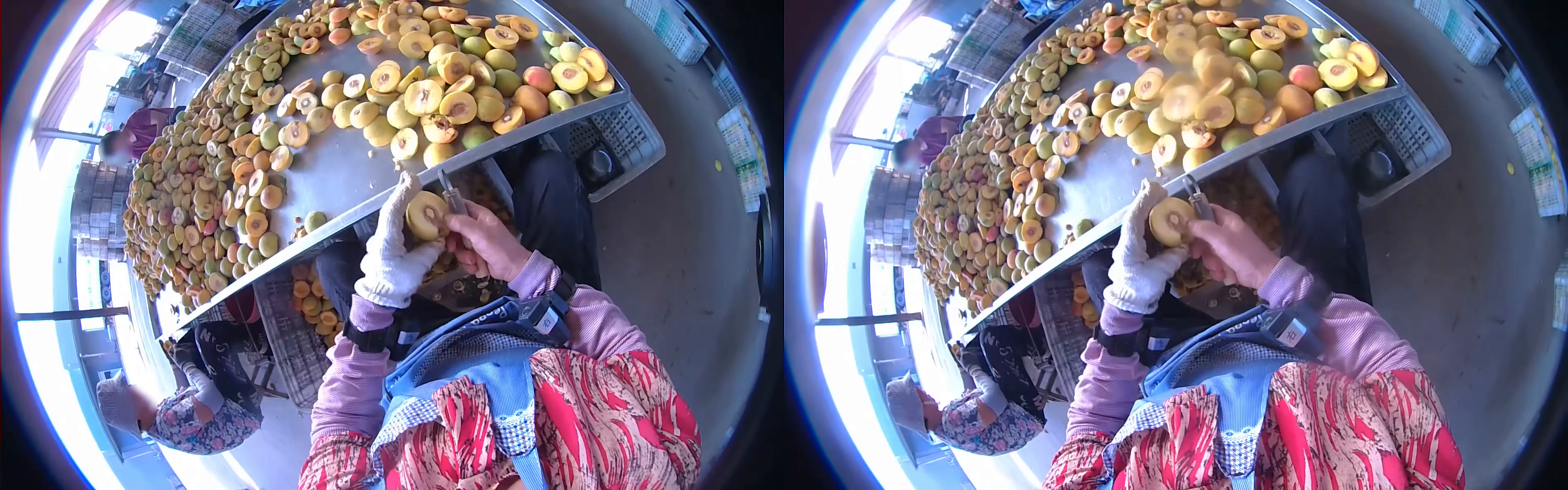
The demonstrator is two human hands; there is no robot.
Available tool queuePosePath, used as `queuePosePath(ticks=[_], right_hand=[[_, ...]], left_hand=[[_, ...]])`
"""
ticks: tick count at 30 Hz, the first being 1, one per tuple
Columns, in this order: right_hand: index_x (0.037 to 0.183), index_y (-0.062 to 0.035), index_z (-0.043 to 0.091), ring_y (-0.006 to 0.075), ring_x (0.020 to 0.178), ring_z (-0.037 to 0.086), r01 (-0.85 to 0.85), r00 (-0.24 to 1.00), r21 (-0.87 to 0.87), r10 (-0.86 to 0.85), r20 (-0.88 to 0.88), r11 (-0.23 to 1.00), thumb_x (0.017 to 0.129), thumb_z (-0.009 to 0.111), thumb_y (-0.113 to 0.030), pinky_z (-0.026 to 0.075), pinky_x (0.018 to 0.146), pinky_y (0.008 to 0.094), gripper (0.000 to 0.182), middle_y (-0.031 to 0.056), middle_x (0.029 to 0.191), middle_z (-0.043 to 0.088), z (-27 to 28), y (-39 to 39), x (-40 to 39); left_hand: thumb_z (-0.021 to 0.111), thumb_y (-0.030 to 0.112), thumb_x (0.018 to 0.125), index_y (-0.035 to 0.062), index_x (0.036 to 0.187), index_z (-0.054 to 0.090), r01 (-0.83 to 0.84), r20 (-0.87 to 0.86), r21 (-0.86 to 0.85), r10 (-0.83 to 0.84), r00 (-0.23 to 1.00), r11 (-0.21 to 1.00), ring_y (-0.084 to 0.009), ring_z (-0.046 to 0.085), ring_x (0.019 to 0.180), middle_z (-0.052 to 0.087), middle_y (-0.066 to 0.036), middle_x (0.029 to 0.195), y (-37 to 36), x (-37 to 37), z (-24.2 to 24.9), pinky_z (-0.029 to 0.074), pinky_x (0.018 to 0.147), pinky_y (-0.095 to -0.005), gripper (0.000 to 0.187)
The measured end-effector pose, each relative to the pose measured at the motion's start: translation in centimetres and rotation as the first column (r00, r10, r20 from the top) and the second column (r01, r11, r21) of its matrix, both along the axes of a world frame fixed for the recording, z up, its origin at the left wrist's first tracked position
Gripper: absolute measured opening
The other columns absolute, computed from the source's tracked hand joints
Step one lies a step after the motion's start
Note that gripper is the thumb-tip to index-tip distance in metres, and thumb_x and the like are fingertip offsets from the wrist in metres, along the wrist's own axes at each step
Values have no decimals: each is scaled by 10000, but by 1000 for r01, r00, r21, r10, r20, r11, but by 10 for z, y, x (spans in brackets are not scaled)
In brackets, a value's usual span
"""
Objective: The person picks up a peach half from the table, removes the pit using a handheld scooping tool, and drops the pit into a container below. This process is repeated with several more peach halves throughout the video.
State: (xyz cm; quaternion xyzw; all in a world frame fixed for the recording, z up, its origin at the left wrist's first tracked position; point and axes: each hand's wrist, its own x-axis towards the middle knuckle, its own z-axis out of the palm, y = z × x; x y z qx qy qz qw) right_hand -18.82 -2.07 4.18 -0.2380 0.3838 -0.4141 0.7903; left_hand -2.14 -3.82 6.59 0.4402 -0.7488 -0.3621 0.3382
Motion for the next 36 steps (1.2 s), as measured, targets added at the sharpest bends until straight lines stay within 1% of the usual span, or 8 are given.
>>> queuePosePath(ticks=[2, 4, 8, 12, 17, 27, 34, 36], right_hand=[[1023, -85, 467, 54, 396, 387, -24, 1000, -28, 24, -9, 999, 877, 522, -233, 306, 324, 210, 215, 23, 668, 511, -1, 9, 10], [1019, -79, 467, 54, 400, 404, 27, 1000, -34, -27, 0, 999, 877, 517, -213, 323, 332, 209, 201, 31, 677, 524, -1, 17, 20], [1056, -66, 467, 67, 415, 425, -108, 976, -250, 55, -213, 962, 924, 460, -242, 357, 359, 223, 220, -1, 611, 492, -11, 25, 27], [1057, -23, 484, 82, 470, 467, -295, 883, -198, 187, -431, 935, 940, 429, -259, 402, 438, 254, 269, 8, 596, 476, 12, 46, 18], [1047, 30, 462, 430, 900, 559, -305, 808, -500, -57, -586, 810, 927, 456, -253, 449, 745, 427, 307, 269, 918, 592, -21, 48, 31], [1033, 29, 462, 376, 879, 593, -296, 844, -470, -3, -537, 832, 932, 457, -246, 448, 768, 414, 293, 242, 901, 606, -28, 45, 35], [963, -50, 446, 106, 412, 414, -361, 932, -156, 352, -84, 919, 955, 418, -307, 348, 347, 249, 259, 12, 620, 441, -22, 33, 24], [949, -67, 440, 69, 371, 349, -299, 954, -130, 301, -6, 945, 957, 411, -314, 291, 300, 214, 249, -17, 596, 389, -24, 28, 17]], left_hand=[[683, 67, 754, 49, 1356, 316, 14, -83, -42, -18, 996, 999, -267, 449, 1186, 415, -142, 1333, 15, -1, -10, 379, 993, -353, 705], [605, 295, 855, 59, 1363, 301, 233, -865, 466, 384, 325, 853, -262, 469, 1148, 448, -133, 1292, 28, -11, -18, 417, 950, -361, 637], [440, 430, 914, 19, 1136, 537, 40, -731, 669, 647, 219, 742, -252, 559, 934, 588, -131, 1036, 31, -21, -24, 476, 819, -381, 478], [454, 410, 894, 19, 1106, 543, 34, -738, 656, 631, 240, 754, -257, 566, 884, 595, -139, 983, 30, -18, -30, 484, 795, -376, 453], [473, 413, 880, 23, 1090, 541, -7, -722, 658, 633, 280, 753, -256, 570, 841, 595, -133, 970, 30, -21, -34, 501, 736, -384, 449], [490, 360, 865, 26, 1065, 554, -51, -648, 731, 715, 262, 681, -263, 573, 844, 587, -126, 975, 31, -21, -37, 518, 718, -400, 395], [534, 344, 849, 15, 1063, 545, -292, -703, 356, 460, 542, 888, -251, 559, 900, 576, -123, 992, 22, -21, -50, 481, 811, -391, 393], [601, 283, 811, 20, 1195, 474, -66, -781, 461, 440, 443, 885, -249, 492, 1062, 506, -120, 1159, 24, -26, -36, 413, 927, -399, 483]])
